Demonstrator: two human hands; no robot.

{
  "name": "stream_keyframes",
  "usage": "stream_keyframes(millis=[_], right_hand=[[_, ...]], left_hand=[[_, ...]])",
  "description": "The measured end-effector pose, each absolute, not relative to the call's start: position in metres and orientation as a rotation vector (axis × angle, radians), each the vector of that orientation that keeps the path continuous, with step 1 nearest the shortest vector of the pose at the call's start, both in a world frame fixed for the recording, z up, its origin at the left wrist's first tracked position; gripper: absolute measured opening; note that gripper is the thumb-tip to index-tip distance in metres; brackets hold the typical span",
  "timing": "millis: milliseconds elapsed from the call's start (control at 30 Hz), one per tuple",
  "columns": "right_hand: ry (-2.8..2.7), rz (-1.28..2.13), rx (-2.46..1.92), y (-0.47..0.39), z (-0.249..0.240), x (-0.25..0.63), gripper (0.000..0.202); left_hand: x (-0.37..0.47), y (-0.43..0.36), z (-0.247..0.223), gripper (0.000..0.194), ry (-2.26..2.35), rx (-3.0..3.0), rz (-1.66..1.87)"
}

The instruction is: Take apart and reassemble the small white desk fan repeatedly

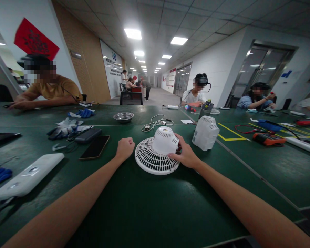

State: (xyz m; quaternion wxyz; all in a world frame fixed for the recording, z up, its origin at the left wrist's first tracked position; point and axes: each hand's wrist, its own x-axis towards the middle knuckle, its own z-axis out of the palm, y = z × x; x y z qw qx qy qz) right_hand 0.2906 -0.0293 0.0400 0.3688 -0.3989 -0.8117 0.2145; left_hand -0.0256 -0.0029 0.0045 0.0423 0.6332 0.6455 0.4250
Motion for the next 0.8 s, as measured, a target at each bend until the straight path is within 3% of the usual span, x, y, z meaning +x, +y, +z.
stream_keyframes(millis=[200, 367, 533, 633, 800], right_hand=[[-1.898, 0.654, -1.056, -0.031, 0.041, 0.284, 0.083], [-1.539, 0.98, -0.98, -0.034, 0.04, 0.274, 0.076], [-1.292, 1.362, -0.85, -0.04, 0.03, 0.257, 0.051], [-1.294, 1.545, -0.821, -0.043, 0.025, 0.252, 0.053], [-1.32, 1.708, -0.778, -0.04, 0.024, 0.255, 0.055]], left_hand=[[-0.033, -0.001, 0.0, 0.021, 1.931, 1.719, 1.387], [-0.032, 0.002, 0.0, 0.014, 1.8, 1.677, 1.409], [-0.015, 0.0, 0.001, 0.034, 1.21, 1.306, 1.556], [0.004, -0.01, 0.004, 0.04, 0.858, 1.081, 1.533], [0.025, -0.021, 0.007, 0.021, 0.909, 0.887, 1.521]])
